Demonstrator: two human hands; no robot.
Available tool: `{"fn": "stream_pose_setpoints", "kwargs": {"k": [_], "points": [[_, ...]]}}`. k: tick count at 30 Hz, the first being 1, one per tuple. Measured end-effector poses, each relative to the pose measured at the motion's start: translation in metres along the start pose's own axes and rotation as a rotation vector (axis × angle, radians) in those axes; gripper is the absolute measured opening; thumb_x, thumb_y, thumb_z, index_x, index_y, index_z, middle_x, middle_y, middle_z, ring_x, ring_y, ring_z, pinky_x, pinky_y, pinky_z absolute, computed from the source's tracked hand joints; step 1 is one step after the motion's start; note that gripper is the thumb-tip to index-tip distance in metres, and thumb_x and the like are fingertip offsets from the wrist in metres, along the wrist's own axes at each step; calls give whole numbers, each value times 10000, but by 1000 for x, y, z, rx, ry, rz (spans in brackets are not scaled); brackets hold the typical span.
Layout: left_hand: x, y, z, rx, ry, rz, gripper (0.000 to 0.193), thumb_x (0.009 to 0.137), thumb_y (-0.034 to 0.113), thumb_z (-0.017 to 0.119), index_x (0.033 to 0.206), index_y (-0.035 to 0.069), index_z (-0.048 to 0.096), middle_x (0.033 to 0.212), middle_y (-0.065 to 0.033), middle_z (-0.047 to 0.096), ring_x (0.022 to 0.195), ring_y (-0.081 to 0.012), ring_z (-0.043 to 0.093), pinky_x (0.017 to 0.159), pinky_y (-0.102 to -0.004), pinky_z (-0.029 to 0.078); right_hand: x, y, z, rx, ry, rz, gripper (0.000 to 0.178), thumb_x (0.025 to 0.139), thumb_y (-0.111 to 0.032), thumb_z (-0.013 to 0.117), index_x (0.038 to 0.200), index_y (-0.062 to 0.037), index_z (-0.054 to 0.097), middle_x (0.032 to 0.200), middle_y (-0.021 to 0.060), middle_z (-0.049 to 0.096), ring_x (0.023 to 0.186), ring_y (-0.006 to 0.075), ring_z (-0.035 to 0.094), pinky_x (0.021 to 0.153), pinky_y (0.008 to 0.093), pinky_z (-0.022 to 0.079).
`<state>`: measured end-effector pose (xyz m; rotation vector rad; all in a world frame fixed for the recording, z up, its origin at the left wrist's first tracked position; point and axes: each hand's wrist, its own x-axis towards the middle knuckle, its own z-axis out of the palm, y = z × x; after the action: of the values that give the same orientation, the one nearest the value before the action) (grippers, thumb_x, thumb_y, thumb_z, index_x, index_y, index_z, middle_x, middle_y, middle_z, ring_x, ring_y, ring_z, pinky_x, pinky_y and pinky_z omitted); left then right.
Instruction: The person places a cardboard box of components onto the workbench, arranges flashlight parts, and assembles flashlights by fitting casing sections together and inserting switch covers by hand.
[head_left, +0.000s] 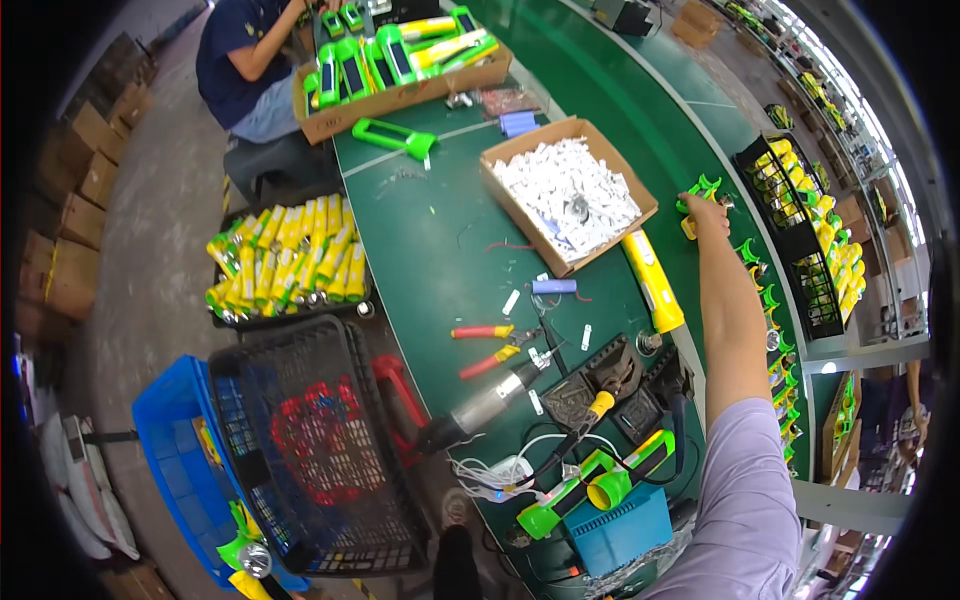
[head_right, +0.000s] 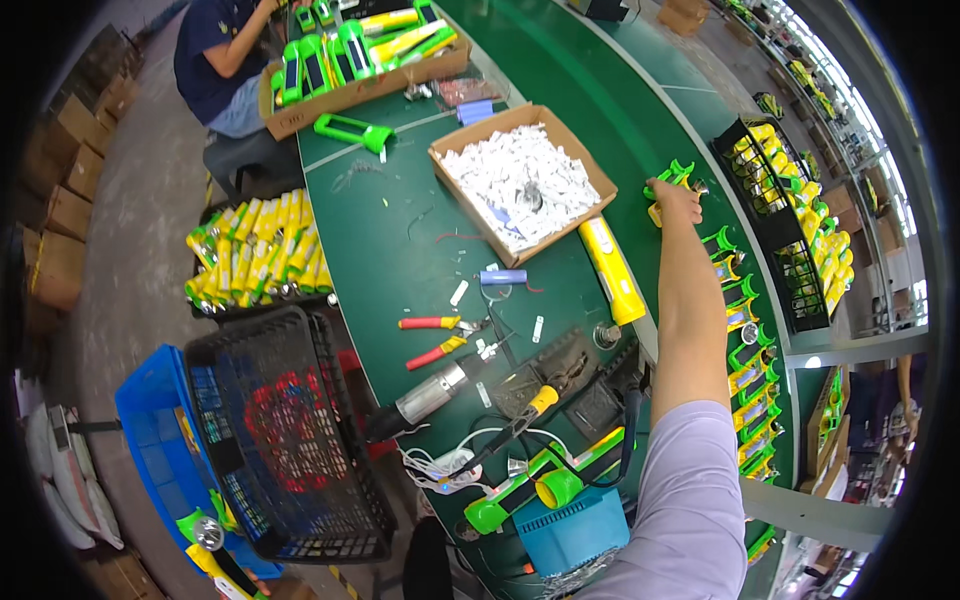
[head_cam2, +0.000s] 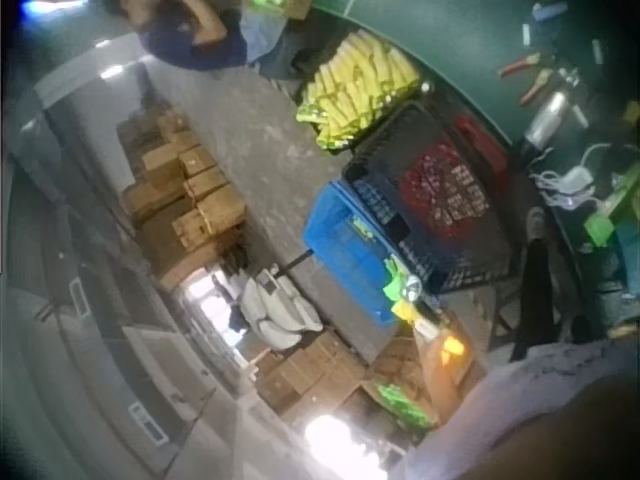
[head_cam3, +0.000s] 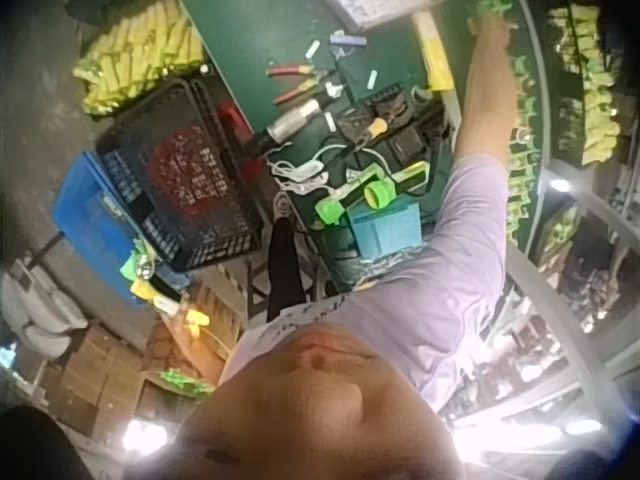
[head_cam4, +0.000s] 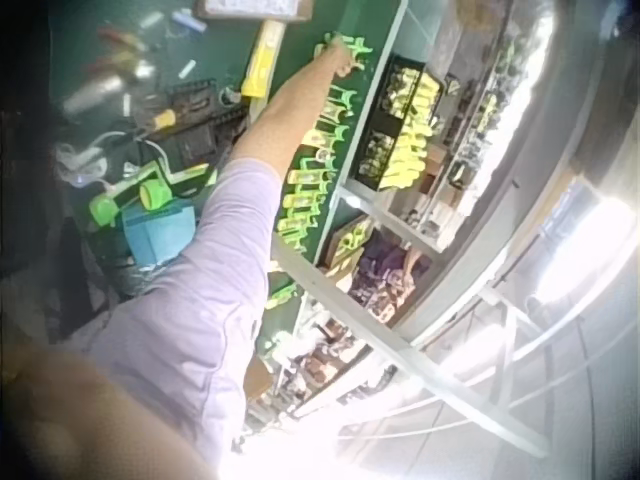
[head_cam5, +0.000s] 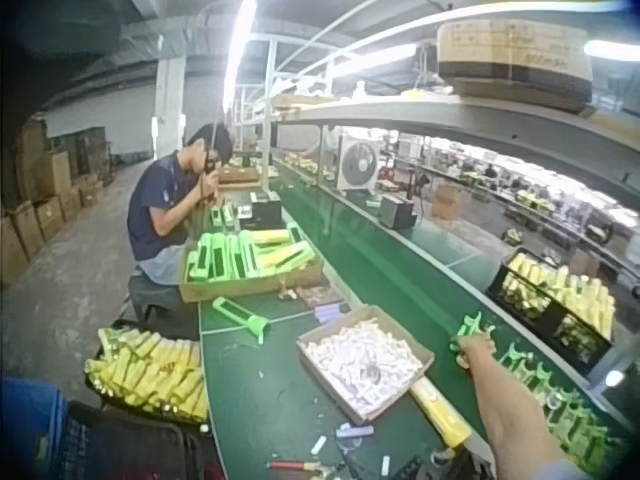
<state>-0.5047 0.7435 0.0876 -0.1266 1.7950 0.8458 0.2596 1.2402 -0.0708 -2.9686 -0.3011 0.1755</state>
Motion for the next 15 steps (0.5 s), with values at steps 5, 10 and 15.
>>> {"fn": "stream_pose_setpoints", "kwargs": {"k": [5, 10, 15], "points": [[-5, -5, -4, 61, 27, -34, 640, 762, 92, 717, 1330, 14, 433, 1056, -92, 563, 851, -164, 577, 662, -256, 478, 6, 9, 9, 558, -544, -27, 478, 697, -463, 797, 857, -114, 512, 679, -6, 419, 522, 149, 410, 567, 393, 372], [0, -16, 13, 45, -48, -9, 624, 759, 76, 711, 1319, 15, 441, 1056, -93, 565, 847, -163, 580, 658, -254, 477, 11, 31, -12, 615, -459, -290, 387, 724, -294, 796, 936, -72, 561, 752, 18, 502, 581, 138, 455, 510, 323, 372], [-33, -14, 16, 13, -121, 72, 609, 755, 60, 704, 1307, 16, 449, 1056, -94, 567, 843, -163, 583, 654, -252, 477, -38, 51, -31, 869, -530, -303, 290, 773, -189, 780, 968, -64, 606, 794, 20, 568, 623, 151, 513, 498, 323, 371]]}}
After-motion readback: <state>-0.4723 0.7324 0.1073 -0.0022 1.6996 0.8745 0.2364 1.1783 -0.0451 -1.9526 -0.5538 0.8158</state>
